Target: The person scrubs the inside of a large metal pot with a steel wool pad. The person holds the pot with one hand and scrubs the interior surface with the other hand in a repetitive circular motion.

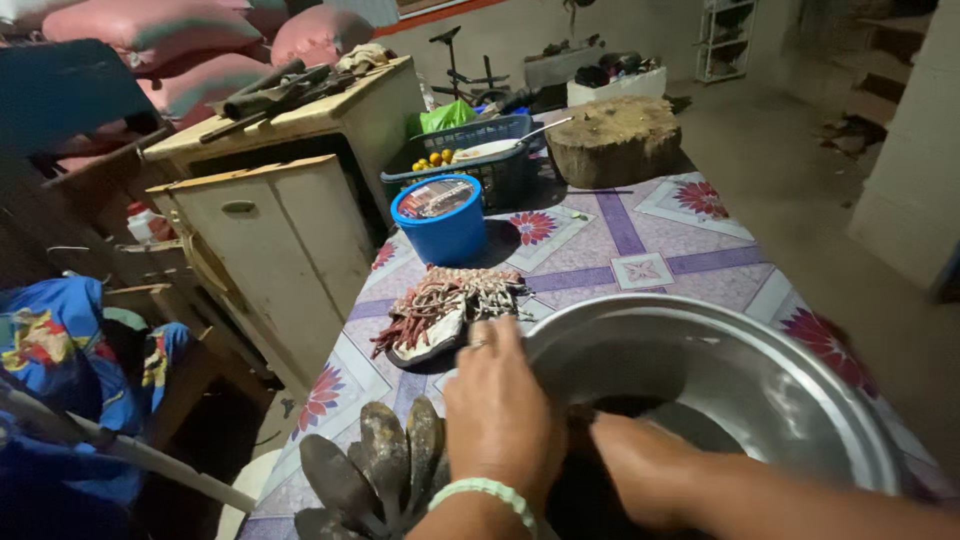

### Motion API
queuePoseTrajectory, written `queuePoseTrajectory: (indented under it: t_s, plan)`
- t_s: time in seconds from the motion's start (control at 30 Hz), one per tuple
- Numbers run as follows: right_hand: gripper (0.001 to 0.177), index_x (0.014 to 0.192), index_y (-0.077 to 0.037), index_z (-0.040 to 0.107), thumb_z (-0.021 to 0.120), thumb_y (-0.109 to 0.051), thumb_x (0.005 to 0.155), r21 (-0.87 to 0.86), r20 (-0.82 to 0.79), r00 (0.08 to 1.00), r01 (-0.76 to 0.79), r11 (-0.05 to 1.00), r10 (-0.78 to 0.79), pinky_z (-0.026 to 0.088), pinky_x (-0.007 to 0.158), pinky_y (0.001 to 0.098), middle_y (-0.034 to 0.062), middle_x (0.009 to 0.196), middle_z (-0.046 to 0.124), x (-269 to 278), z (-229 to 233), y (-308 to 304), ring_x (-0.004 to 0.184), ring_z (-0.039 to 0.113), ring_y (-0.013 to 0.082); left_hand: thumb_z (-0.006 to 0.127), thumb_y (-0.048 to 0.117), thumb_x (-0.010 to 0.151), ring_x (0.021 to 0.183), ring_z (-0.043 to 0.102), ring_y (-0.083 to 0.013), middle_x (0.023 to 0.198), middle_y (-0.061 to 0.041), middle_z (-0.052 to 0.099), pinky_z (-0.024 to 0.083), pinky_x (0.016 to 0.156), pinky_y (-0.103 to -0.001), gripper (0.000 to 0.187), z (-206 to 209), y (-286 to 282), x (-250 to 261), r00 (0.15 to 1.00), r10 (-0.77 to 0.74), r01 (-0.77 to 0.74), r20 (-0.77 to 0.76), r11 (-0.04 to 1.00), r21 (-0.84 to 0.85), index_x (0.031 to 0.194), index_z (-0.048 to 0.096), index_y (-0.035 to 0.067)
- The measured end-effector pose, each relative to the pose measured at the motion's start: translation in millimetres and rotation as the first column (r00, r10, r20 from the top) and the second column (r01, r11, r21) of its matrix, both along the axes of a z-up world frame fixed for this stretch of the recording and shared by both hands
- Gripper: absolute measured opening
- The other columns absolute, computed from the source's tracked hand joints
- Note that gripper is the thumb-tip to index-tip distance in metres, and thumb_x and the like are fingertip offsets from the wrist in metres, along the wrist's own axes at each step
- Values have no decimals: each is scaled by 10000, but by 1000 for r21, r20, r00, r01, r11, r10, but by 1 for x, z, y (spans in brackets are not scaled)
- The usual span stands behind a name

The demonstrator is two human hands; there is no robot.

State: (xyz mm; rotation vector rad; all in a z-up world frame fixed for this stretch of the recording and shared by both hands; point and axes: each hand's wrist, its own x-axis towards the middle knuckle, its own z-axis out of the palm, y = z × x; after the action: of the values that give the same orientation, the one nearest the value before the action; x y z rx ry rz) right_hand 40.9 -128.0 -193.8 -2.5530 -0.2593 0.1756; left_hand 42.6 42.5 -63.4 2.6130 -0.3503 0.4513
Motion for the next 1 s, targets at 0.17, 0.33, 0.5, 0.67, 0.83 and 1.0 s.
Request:
queuePoseTrajectory:
  t_s: [0.17,0.33,0.5,0.67,0.83,1.0]
  plan:
    - [717,1405,-219,605,691,13,733,-144,-33,972,226,963,-233,432,1131,363,62,1392,522,-1,24,-16,1378,488,277,728,110,809,1098,654,-412,1229,-191,600,547,916,-492,562,-6,-5,4,919,50,-52,-391,999,6,1302,459,110]
    - [667,1398,-235,571,741,-37,785,-221,-96,916,362,906,-390,466,1122,370,41,1360,549,-1,65,1,1311,563,275,653,113,917,1073,679,-429,1248,-220,608,562,894,-504,427,-2,2,-2,931,130,-138,-341,990,2,1297,459,101]
    - [569,1317,-336,641,742,-112,803,-294,-272,960,-26,955,-57,475,1078,389,24,1316,580,5,78,9,1275,575,283,835,210,787,1229,609,-382,1404,-128,523,542,982,-483,794,4,-10,-13,745,396,-507,-536,859,-71,1425,367,139]
    - [570,1254,-307,675,782,-85,740,-257,-189,976,53,965,-104,497,1074,359,9,1287,587,16,60,1,1266,598,258,855,339,722,1375,481,-370,1487,-56,460,488,976,-568,1029,-3,-15,-13,887,424,-391,-181,900,192,1556,268,202]
    - [540,1262,-224,669,828,-58,773,-317,37,905,412,854,-423,454,1097,397,164,1411,462,26,52,-18,1307,524,353,794,189,813,1277,567,-345,1489,-103,445,535,1008,-492,913,6,-14,-12,804,340,-401,-488,916,-23,1567,282,149]
    - [618,1286,-253,636,849,-116,723,-156,-188,974,-156,975,126,471,1083,383,50,1350,579,21,37,-8,1295,568,297,808,242,785,1313,519,-348,1477,-101,467,489,1033,-505,926,12,-14,-20,836,322,-377,-444,926,-39,1571,330,137]
